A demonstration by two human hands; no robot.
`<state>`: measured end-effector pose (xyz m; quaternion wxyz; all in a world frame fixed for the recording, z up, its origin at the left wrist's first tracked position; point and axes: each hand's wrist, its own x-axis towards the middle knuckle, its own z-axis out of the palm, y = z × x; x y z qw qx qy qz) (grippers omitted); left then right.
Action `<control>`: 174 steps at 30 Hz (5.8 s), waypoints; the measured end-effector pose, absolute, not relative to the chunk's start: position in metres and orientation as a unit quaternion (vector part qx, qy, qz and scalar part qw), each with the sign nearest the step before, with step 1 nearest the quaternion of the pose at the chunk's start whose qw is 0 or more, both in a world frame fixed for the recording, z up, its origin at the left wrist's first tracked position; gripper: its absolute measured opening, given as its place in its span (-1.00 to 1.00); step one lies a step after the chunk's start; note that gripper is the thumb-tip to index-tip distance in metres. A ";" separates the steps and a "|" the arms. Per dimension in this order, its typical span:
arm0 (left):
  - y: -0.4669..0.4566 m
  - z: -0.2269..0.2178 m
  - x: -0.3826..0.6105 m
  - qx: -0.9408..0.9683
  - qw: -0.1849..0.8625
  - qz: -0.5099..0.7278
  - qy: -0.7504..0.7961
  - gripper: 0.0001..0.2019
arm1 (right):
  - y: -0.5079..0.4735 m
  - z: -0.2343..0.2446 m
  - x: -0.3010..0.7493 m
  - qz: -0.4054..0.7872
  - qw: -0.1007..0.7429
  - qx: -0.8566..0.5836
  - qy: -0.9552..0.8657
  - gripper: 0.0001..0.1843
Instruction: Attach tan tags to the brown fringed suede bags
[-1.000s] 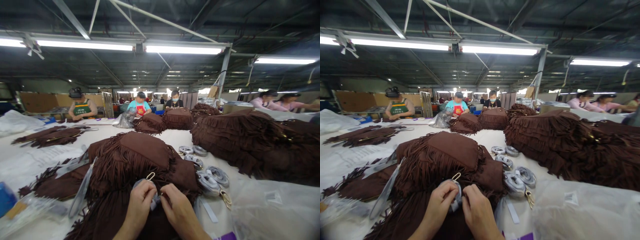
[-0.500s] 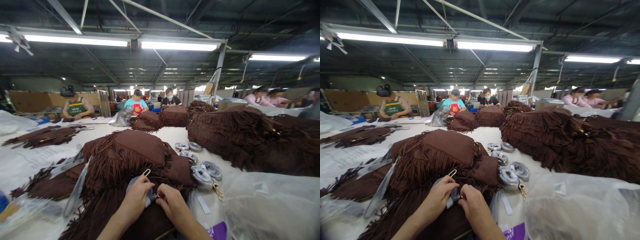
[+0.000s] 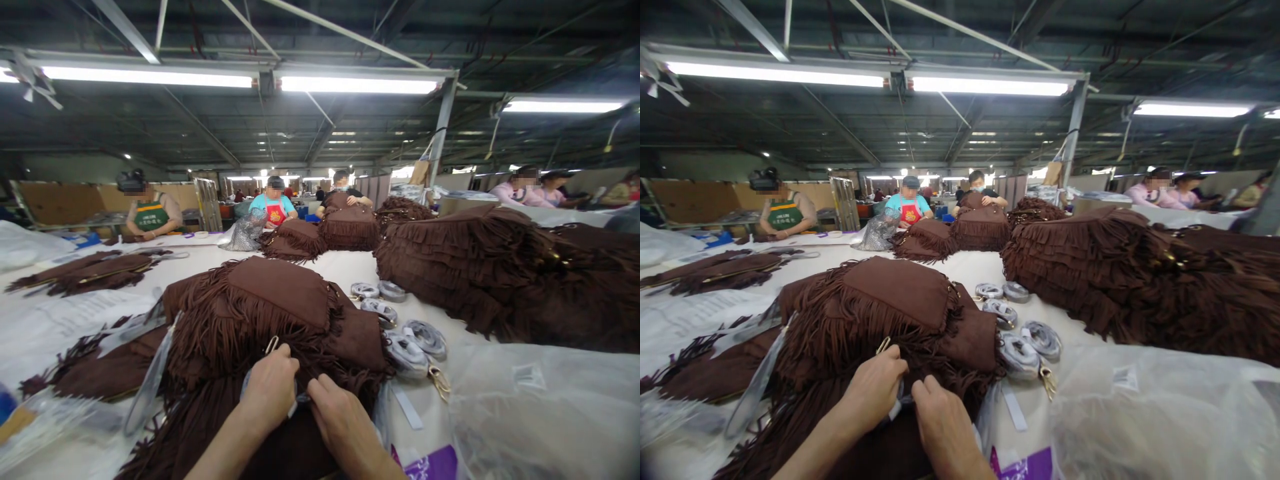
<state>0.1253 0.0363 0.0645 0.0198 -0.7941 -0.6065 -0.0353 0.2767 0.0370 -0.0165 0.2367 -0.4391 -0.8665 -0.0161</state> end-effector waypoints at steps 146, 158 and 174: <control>0.015 0.008 0.137 -0.747 -0.248 -0.198 -0.584 -0.78 | 0.001 0.011 0.292 0.132 0.094 -0.538 -0.827 -0.78; 0.000 0.047 0.101 -0.691 -0.454 -0.263 -0.497 -0.95 | -0.008 0.068 0.323 0.597 0.248 -0.305 -0.699 -0.80; -0.005 0.069 0.092 -0.596 -0.681 -0.267 -0.331 -0.86 | 0.008 0.029 0.336 0.827 0.245 -0.181 -0.472 -0.58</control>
